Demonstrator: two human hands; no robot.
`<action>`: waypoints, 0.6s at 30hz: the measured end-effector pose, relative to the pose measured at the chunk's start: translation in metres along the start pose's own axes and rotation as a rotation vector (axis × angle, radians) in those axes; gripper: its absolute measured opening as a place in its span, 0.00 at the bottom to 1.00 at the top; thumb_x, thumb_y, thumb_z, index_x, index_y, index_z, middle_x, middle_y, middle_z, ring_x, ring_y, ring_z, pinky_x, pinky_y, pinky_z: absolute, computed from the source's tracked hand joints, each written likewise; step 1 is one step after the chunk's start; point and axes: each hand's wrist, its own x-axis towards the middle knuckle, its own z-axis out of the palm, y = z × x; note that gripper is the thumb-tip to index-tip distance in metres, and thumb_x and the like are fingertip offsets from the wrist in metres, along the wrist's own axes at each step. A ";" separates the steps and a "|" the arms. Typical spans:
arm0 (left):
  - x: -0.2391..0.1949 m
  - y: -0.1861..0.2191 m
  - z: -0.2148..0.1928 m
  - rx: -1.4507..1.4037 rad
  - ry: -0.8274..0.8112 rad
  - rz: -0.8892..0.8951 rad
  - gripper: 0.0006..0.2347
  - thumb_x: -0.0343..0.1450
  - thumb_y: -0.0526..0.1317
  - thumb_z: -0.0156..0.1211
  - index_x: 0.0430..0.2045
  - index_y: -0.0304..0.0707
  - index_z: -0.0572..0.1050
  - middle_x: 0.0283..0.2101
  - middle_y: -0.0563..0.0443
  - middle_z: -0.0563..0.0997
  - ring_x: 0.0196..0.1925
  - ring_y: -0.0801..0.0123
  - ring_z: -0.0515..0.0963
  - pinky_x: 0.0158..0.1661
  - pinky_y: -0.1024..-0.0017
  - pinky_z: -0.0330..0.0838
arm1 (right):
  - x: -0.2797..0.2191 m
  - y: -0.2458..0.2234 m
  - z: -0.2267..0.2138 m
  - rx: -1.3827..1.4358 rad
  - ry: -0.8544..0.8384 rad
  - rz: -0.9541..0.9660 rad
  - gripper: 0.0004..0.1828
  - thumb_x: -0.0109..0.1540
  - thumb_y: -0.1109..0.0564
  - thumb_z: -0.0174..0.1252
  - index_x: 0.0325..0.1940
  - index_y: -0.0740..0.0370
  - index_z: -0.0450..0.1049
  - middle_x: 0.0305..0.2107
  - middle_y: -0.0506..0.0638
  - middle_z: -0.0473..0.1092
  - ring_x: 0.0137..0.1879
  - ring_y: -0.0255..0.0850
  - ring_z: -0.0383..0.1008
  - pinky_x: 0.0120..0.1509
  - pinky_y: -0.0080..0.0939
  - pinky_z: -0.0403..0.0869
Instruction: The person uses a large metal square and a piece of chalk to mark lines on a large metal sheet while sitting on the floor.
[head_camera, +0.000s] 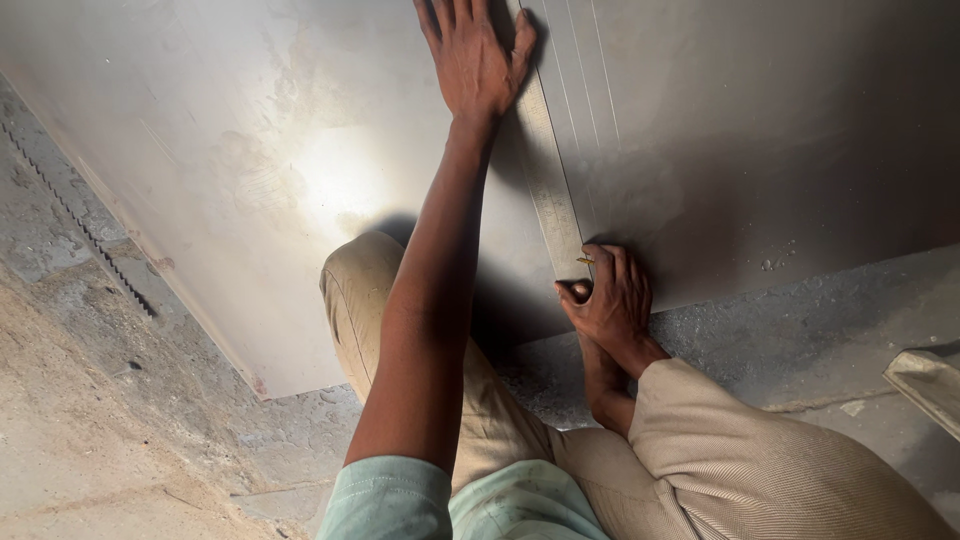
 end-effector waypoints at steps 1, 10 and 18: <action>0.001 0.001 -0.003 0.010 0.025 0.008 0.34 0.73 0.62 0.44 0.67 0.32 0.62 0.71 0.37 0.63 0.77 0.48 0.51 0.75 0.47 0.28 | 0.000 -0.002 -0.001 -0.007 0.000 0.008 0.42 0.50 0.42 0.75 0.60 0.63 0.66 0.51 0.57 0.66 0.56 0.52 0.69 0.57 0.57 0.69; 0.002 0.006 -0.018 -0.008 0.045 -0.013 0.35 0.73 0.61 0.44 0.72 0.38 0.55 0.76 0.43 0.56 0.80 0.55 0.47 0.77 0.49 0.28 | 0.001 -0.005 -0.002 -0.014 -0.007 0.023 0.42 0.50 0.40 0.74 0.60 0.62 0.67 0.50 0.56 0.66 0.55 0.52 0.70 0.56 0.58 0.70; 0.004 0.002 -0.010 0.011 0.115 0.030 0.31 0.72 0.60 0.48 0.62 0.35 0.67 0.65 0.40 0.70 0.72 0.51 0.59 0.73 0.47 0.36 | 0.003 -0.007 -0.002 0.006 -0.003 0.023 0.42 0.50 0.41 0.75 0.60 0.62 0.66 0.51 0.57 0.66 0.55 0.52 0.69 0.56 0.57 0.70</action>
